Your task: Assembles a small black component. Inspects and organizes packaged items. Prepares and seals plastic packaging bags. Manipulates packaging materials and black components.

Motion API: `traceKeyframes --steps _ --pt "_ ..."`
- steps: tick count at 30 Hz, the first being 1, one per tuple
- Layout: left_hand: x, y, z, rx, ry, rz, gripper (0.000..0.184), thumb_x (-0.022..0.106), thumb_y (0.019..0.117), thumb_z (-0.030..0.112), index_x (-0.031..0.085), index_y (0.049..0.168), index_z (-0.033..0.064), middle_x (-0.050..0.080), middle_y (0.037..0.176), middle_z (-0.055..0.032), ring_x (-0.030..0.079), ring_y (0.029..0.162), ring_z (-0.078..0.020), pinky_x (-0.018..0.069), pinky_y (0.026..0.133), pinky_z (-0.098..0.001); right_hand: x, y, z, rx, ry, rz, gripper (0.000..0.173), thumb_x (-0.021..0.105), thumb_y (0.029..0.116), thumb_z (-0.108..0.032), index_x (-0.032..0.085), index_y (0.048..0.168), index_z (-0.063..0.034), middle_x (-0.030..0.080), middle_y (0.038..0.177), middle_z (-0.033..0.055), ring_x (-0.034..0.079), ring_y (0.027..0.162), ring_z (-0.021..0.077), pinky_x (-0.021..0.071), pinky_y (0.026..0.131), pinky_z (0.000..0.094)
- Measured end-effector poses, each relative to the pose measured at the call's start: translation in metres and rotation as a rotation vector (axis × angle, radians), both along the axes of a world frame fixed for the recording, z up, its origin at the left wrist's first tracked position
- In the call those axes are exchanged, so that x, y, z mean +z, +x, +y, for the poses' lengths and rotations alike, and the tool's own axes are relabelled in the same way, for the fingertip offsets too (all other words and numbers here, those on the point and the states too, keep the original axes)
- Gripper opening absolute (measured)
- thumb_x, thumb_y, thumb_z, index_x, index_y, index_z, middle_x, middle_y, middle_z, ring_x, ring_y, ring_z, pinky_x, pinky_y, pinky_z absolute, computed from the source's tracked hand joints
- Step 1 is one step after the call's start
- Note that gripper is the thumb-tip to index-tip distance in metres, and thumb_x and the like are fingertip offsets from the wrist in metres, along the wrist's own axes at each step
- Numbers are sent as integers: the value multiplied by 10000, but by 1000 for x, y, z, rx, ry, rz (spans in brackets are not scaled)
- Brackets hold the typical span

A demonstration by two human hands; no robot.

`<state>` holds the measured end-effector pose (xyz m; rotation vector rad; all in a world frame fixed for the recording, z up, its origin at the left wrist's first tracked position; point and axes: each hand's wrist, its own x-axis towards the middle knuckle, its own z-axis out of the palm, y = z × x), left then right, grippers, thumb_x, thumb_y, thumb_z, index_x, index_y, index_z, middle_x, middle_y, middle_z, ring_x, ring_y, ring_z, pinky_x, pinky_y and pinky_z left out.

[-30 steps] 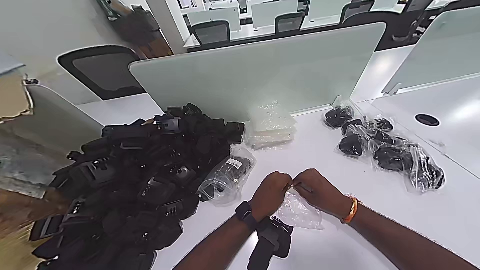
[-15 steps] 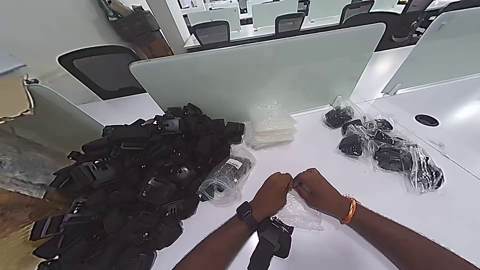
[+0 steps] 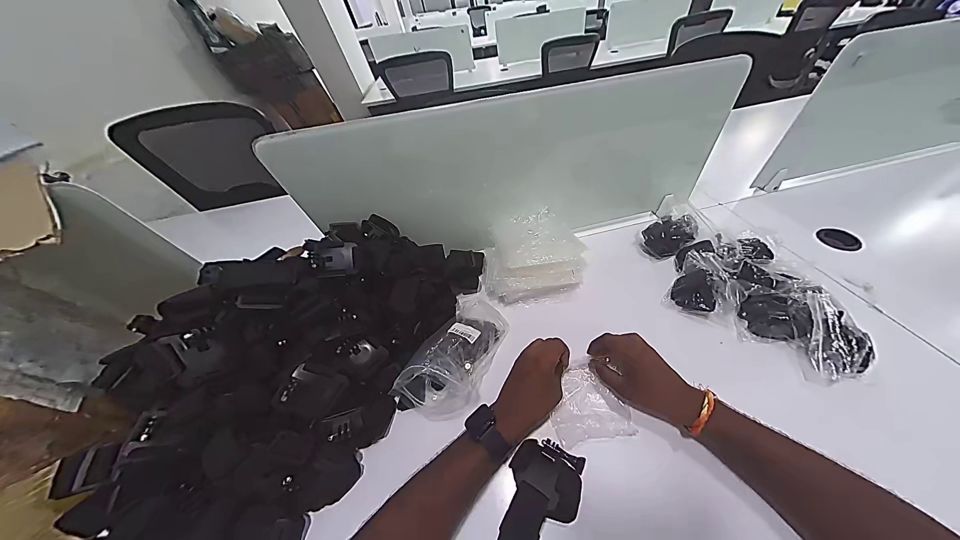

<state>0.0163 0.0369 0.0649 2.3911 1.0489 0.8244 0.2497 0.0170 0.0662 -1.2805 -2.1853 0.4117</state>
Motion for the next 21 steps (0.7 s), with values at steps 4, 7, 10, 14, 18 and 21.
traceKeyframes --steps 4,7,10,14,18,21 --pt "-6 0 1 -79 -72 -118 221 688 936 195 701 1078 26 707 1023 -127 668 995 -237 542 919 -372 0 0 0 79 -124 206 145 659 950 -148 715 1038 -48 723 990 64 691 890 82 581 832 257" --pt "-5 2 -1 -131 -91 -170 171 671 957 160 700 1040 14 720 977 -119 693 950 -201 562 892 -348 -4 -5 -2 162 -116 245 115 663 947 -123 730 1003 -48 716 977 51 675 907 72 564 843 237" --pt "-4 2 -1 -89 -108 -204 124 651 956 116 704 996 11 724 910 -96 699 868 -154 572 836 -312 -3 -7 -2 139 -137 318 125 682 936 -122 717 1014 -31 719 962 48 675 882 55 566 817 223" --pt "-6 -1 4 -10 -190 -277 120 664 939 110 691 997 9 715 873 -68 685 809 -113 572 783 -282 -3 -5 2 70 -167 515 142 690 926 -96 645 1043 -30 691 923 19 659 791 66 568 730 236" --pt "-6 -1 4 -15 -227 -275 162 698 925 139 697 1027 13 719 920 -76 687 852 -126 572 808 -288 -2 -6 1 49 -157 566 116 713 908 -90 642 990 -50 701 892 1 665 778 64 566 714 233" --pt "-5 2 1 -70 -202 -319 165 706 928 123 712 1044 6 737 978 -88 703 930 -128 572 886 -290 -1 -8 -2 84 -163 532 101 732 900 -97 663 955 -47 714 885 -1 671 791 50 567 741 227"
